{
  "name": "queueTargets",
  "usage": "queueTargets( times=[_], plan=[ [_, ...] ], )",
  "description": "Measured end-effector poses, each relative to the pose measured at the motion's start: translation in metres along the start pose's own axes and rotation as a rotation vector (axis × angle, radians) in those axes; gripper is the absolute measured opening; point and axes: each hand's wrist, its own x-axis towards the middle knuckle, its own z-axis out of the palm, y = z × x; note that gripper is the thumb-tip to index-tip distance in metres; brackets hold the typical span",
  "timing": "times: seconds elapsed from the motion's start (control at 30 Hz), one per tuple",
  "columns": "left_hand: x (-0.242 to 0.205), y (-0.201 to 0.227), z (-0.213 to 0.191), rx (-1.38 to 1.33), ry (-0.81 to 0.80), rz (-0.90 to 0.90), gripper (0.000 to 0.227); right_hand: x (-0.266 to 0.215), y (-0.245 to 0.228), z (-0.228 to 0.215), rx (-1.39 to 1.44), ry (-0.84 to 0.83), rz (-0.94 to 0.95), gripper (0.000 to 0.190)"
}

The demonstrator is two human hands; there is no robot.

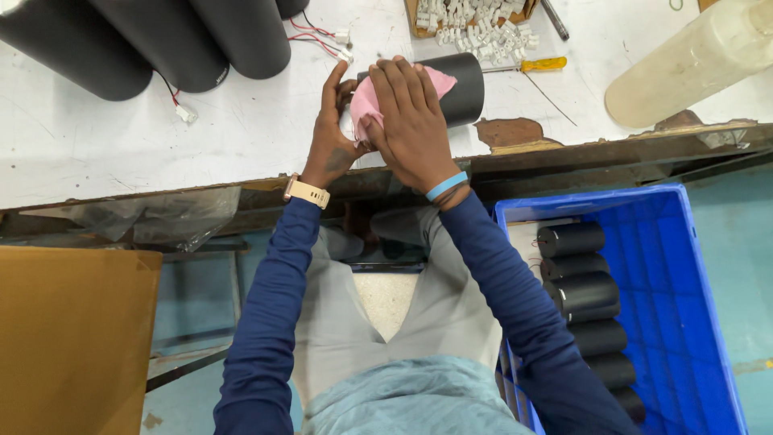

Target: The person repeatedly wipes black cylindrical objects with a pink cloth, then attaches small white connectors to wires protruding from the cylinders. Finished units are placed into a blue crate.

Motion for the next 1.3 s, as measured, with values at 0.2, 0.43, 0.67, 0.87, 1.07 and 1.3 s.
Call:
queueTargets(
  times=[0.2, 0.43, 0.67, 0.87, 1.07, 1.3],
  plan=[
    [-0.003, 0.011, 0.006, 0.037, 0.006, 0.056, 0.129, 0.006, 0.039, -0.004, 0.086, -0.027, 0.167, 0.038],
    [0.001, 0.020, 0.008, 0.082, -0.003, 0.189, 0.141, -0.002, 0.093, -0.007, 0.028, 0.108, 0.136, 0.038],
    [0.001, 0.026, 0.010, 0.010, -0.004, -0.016, 0.121, 0.013, 0.006, 0.004, 0.141, 0.003, 0.241, 0.036],
    [-0.006, 0.025, 0.002, 0.152, 0.025, 0.125, 0.138, 0.017, 0.062, 0.006, -0.279, 0.007, -0.078, 0.022],
    [0.005, 0.031, 0.008, 0.129, 0.016, 0.130, 0.141, 0.009, 0.064, 0.007, 0.120, -0.317, 0.584, 0.040],
    [0.002, 0.032, 0.002, -0.025, 0.063, -0.042, 0.129, 0.024, 0.020, 0.023, -0.023, 0.147, -0.166, 0.011]
  ],
)
